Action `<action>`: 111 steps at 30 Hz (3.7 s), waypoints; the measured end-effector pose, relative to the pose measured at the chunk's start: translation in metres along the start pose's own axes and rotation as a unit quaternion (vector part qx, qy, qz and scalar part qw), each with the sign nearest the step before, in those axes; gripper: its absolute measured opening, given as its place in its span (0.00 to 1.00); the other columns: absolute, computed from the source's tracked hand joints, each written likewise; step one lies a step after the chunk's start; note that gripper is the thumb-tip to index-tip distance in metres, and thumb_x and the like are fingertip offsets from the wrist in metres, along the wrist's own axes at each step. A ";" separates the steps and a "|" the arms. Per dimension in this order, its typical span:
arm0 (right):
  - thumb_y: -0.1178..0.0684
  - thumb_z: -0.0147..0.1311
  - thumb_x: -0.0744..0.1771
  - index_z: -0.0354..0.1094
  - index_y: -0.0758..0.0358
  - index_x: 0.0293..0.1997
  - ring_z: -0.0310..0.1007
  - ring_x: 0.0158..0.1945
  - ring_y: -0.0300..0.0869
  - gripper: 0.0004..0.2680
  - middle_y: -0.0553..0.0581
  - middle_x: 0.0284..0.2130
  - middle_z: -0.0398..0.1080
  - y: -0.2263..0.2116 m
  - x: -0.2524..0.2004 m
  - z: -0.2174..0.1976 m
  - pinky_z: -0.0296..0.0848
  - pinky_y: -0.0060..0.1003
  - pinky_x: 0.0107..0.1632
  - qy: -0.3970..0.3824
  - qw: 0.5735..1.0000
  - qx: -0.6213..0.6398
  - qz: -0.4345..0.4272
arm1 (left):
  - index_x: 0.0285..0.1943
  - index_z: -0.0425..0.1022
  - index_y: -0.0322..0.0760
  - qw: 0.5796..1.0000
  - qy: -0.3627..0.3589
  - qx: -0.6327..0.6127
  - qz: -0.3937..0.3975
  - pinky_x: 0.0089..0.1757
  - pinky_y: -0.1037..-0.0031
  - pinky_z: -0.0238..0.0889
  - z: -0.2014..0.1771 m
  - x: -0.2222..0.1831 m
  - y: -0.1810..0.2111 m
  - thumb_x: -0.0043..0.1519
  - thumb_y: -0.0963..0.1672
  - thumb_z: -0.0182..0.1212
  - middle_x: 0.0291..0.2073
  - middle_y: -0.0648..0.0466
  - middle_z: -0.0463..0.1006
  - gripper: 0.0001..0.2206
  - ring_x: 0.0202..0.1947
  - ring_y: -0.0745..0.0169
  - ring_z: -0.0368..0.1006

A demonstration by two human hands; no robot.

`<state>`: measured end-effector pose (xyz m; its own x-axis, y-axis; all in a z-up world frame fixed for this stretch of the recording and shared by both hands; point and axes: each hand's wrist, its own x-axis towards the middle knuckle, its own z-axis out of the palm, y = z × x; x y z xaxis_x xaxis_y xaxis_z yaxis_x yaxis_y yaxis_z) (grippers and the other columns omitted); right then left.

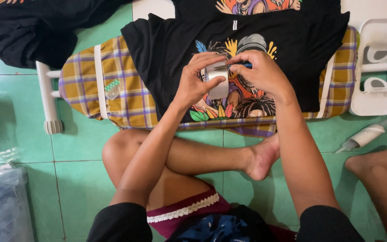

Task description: Smoothing a t-shirt on an ironing board and applying adhesive tape to the graphic area.

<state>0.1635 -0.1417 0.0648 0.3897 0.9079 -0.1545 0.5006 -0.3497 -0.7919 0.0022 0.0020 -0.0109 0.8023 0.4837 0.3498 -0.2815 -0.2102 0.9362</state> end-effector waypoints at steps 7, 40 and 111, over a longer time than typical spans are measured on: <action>0.55 0.60 0.69 0.73 0.66 0.54 0.75 0.49 0.54 0.09 0.63 0.40 0.76 -0.010 0.003 0.000 0.70 0.50 0.53 -0.013 0.999 0.029 0.021 | 0.59 0.81 0.47 1.000 -0.001 0.001 0.008 0.62 0.60 0.58 0.000 -0.001 -0.003 0.55 0.43 0.80 0.53 0.55 0.83 0.22 0.61 0.49 0.72; 0.64 0.66 0.65 0.82 0.66 0.45 0.81 0.44 0.35 0.06 0.53 0.38 0.82 0.409 -0.265 -0.131 0.81 0.28 0.46 0.528 0.812 -0.153 0.197 | 0.83 0.26 0.48 1.000 0.009 0.024 0.005 0.68 0.58 0.63 0.002 -0.003 0.019 0.65 0.49 0.74 0.60 0.42 0.80 0.52 0.66 0.48 0.74; 0.64 0.63 0.67 0.74 0.67 0.46 0.78 0.37 0.37 0.06 0.58 0.35 0.78 0.042 -0.110 0.021 0.81 0.27 0.43 0.265 0.940 0.193 0.098 | 0.68 0.64 0.44 0.708 0.190 0.592 -0.334 0.58 0.23 0.25 -0.205 -0.022 0.016 0.45 0.32 0.60 0.68 0.39 0.51 0.37 0.68 0.26 0.39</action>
<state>0.1255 -0.2515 0.0365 0.8270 0.5559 -0.0839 0.1019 -0.2950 -0.9500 -0.1276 0.1619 0.0033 0.2839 0.9582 0.0360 0.9142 -0.2818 0.2913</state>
